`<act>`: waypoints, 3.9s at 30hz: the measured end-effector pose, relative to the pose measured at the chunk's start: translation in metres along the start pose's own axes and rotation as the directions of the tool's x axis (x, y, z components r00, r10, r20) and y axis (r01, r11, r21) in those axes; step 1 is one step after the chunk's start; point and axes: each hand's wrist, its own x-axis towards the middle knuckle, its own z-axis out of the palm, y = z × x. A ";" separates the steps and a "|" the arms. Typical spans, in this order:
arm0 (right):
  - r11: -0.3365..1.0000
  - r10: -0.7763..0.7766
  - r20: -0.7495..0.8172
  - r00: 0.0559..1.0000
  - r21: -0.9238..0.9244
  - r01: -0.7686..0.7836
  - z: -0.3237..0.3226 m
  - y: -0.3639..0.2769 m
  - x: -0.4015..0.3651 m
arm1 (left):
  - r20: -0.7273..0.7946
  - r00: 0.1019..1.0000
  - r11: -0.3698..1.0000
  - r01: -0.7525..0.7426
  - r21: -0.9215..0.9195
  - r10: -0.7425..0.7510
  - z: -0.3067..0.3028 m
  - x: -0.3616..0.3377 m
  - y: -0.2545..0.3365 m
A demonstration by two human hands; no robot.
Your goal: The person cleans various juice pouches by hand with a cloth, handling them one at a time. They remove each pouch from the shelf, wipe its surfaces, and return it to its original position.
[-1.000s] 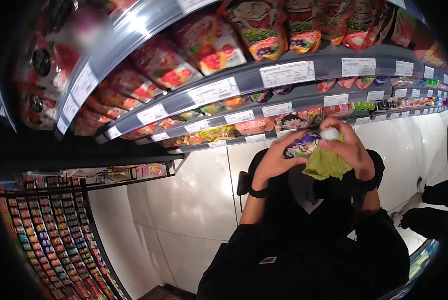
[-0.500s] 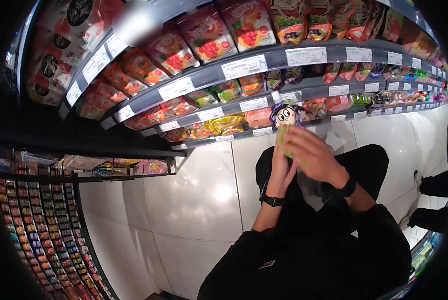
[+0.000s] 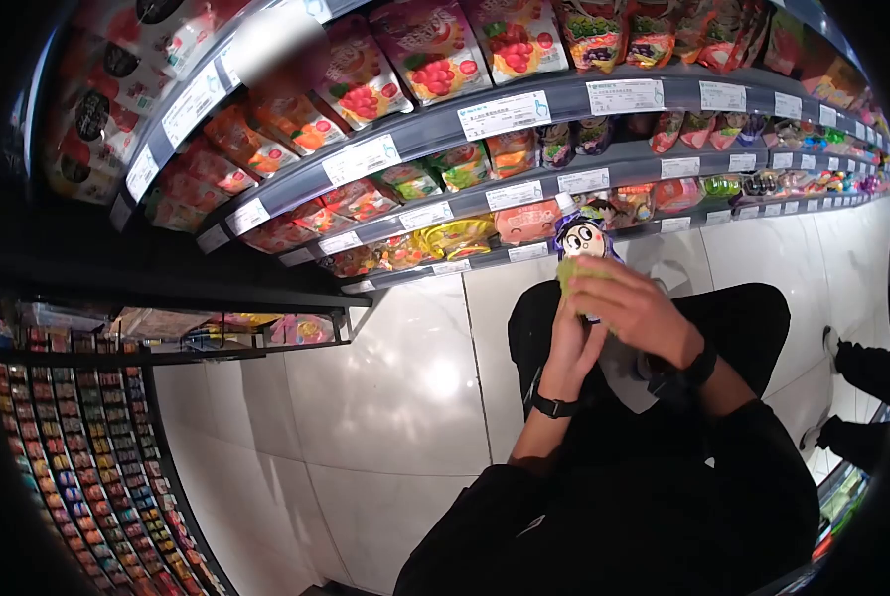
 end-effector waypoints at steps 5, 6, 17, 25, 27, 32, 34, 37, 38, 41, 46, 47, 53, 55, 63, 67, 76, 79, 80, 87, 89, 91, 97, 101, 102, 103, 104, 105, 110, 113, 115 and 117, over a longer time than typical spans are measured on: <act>0.954 0.293 -0.157 0.943 0.114 -0.277 -0.008 0.016 0.006 | 0.082 0.996 0.990 0.050 -0.135 -0.039 0.031 -0.007 0.005; 0.946 0.316 -0.174 0.933 0.132 -0.296 -0.005 0.006 0.003 | 0.084 0.996 0.988 0.020 -0.156 -0.007 0.025 -0.003 0.006; 0.790 0.566 -0.201 0.800 0.409 -0.456 -0.008 0.009 -0.050 | 0.166 0.986 0.991 -0.039 0.128 0.017 0.016 0.012 0.002; 0.096 0.939 0.064 0.337 0.894 -0.438 0.009 0.015 -0.080 | 0.094 0.995 0.974 0.020 0.224 -0.042 0.006 0.019 -0.033; 0.180 0.938 -0.019 0.346 0.880 -0.439 0.016 -0.006 -0.069 | 0.054 0.994 0.933 -0.104 0.345 0.091 0.002 0.017 -0.043; 0.503 0.838 -0.214 0.502 0.660 -0.558 0.034 -0.024 -0.063 | 0.007 0.920 0.772 -0.332 0.542 0.391 0.005 0.015 -0.040; 0.630 0.744 -0.225 0.629 0.548 -0.550 0.033 -0.034 -0.055 | 0.049 0.955 0.860 -0.284 0.424 0.292 0.003 0.011 -0.034; 0.811 0.555 -0.215 0.803 0.354 -0.466 0.029 -0.044 -0.037 | 0.058 0.998 0.990 -0.013 0.143 0.005 -0.006 -0.001 -0.025; 0.884 0.447 -0.208 0.870 0.252 -0.394 0.027 -0.036 -0.029 | 0.096 0.994 0.980 -0.070 0.184 0.053 -0.010 -0.003 -0.027; 0.946 0.323 -0.146 0.935 0.088 -0.313 0.017 -0.015 -0.006 | 0.135 0.989 0.971 -0.091 0.223 0.061 -0.005 -0.006 -0.021; 0.917 0.368 -0.163 0.915 -0.099 -0.386 0.009 -0.007 0.000 | 0.055 0.998 0.999 -0.019 0.049 0.016 0.009 -0.010 -0.015; 0.919 0.376 -0.150 0.914 -0.066 -0.389 0.011 -0.014 -0.005 | 0.058 0.998 0.999 -0.014 0.047 0.012 -0.003 -0.005 -0.017; 0.943 0.298 -0.114 0.948 -0.117 -0.311 0.002 0.002 -0.013 | 0.184 0.980 0.995 0.084 -0.062 -0.071 -0.012 0.005 -0.018; 0.924 0.319 -0.158 0.934 -0.166 -0.344 -0.002 0.016 -0.006 | 0.185 0.979 0.992 0.104 -0.076 -0.088 -0.007 0.005 -0.027; 0.927 0.371 -0.131 0.919 -0.001 -0.374 0.026 -0.032 -0.052 | 0.202 0.977 0.959 -0.012 -0.284 0.073 0.001 0.013 -0.009; 0.917 0.393 -0.149 0.907 -0.006 -0.399 0.018 -0.009 -0.044 | 0.207 0.978 0.962 0.025 -0.272 0.033 0.000 0.004 -0.010; 0.916 0.399 -0.167 0.902 0.131 -0.380 0.031 -0.040 -0.044 | 0.228 0.973 0.983 0.007 -0.182 0.035 0.010 0.017 0.005; 0.924 0.366 -0.115 0.923 0.159 -0.347 0.027 -0.037 -0.051 | 0.199 0.980 0.968 0.046 -0.247 0.004 0.031 0.014 0.004; 0.920 0.367 -0.098 0.925 0.183 -0.346 0.025 -0.034 -0.051 | 0.107 0.994 0.961 0.063 -0.268 -0.035 0.039 0.013 0.003; 0.700 0.711 -0.176 0.680 0.261 -0.664 0.005 -0.015 -0.038 | 0.151 0.988 0.995 -0.056 0.080 0.043 0.023 0.018 -0.018; 0.702 0.711 -0.210 0.671 0.266 -0.661 -0.004 -0.003 -0.043 | 0.136 0.990 0.943 -0.087 0.321 0.045 0.017 0.019 -0.022; 0.411 0.860 0.012 0.510 0.576 -0.707 -0.018 0.002 -0.048 | 0.199 0.975 0.865 -0.180 0.469 0.095 0.021 0.022 -0.026; 0.481 0.855 0.043 0.517 0.306 -0.821 -0.053 0.036 -0.040 | 0.352 0.860 0.305 -0.470 0.828 0.370 0.058 0.041 -0.016; 0.481 0.856 -0.037 0.515 0.421 -0.769 -0.067 0.070 -0.030 | 0.381 0.891 0.374 -0.451 0.811 0.248 0.064 0.091 0.004; 0.600 0.790 -0.143 0.596 0.378 -0.705 -0.065 0.086 -0.031 | 0.380 0.890 0.401 -0.453 0.797 0.251 0.068 0.103 0.007; 0.706 0.706 -0.243 0.666 0.319 -0.632 -0.062 0.102 -0.032 | 0.383 0.888 0.398 -0.458 0.795 0.255 0.072 0.115 0.010; 0.697 0.717 -0.236 0.656 0.250 -0.672 -0.061 0.118 -0.032 | 0.387 0.882 0.307 -0.460 0.833 0.269 0.075 0.126 0.013; 0.700 0.714 -0.235 0.660 0.248 -0.670 -0.064 0.121 -0.026 | 0.388 0.877 0.215 -0.452 0.866 0.283 0.082 0.132 0.017; 0.744 0.662 -0.336 0.670 0.190 -0.641 -0.079 0.147 0.002 | 0.400 0.653 0.046 -0.555 0.831 0.643 0.107 0.175 0.017; 0.632 0.775 -0.308 0.552 0.349 -0.692 -0.084 0.158 -0.007 | 0.285 0.679 0.100 -0.468 0.878 0.677 0.114 0.186 0.019; 0.601 0.798 -0.280 0.534 0.427 -0.675 -0.091 0.162 -0.010 | 0.309 0.656 0.060 -0.476 0.877 0.689 0.115 0.191 0.014; 0.576 0.816 -0.268 0.511 0.447 -0.685 -0.094 0.164 -0.012 | 0.418 0.585 -0.115 -0.483 0.868 0.695 0.117 0.194 0.011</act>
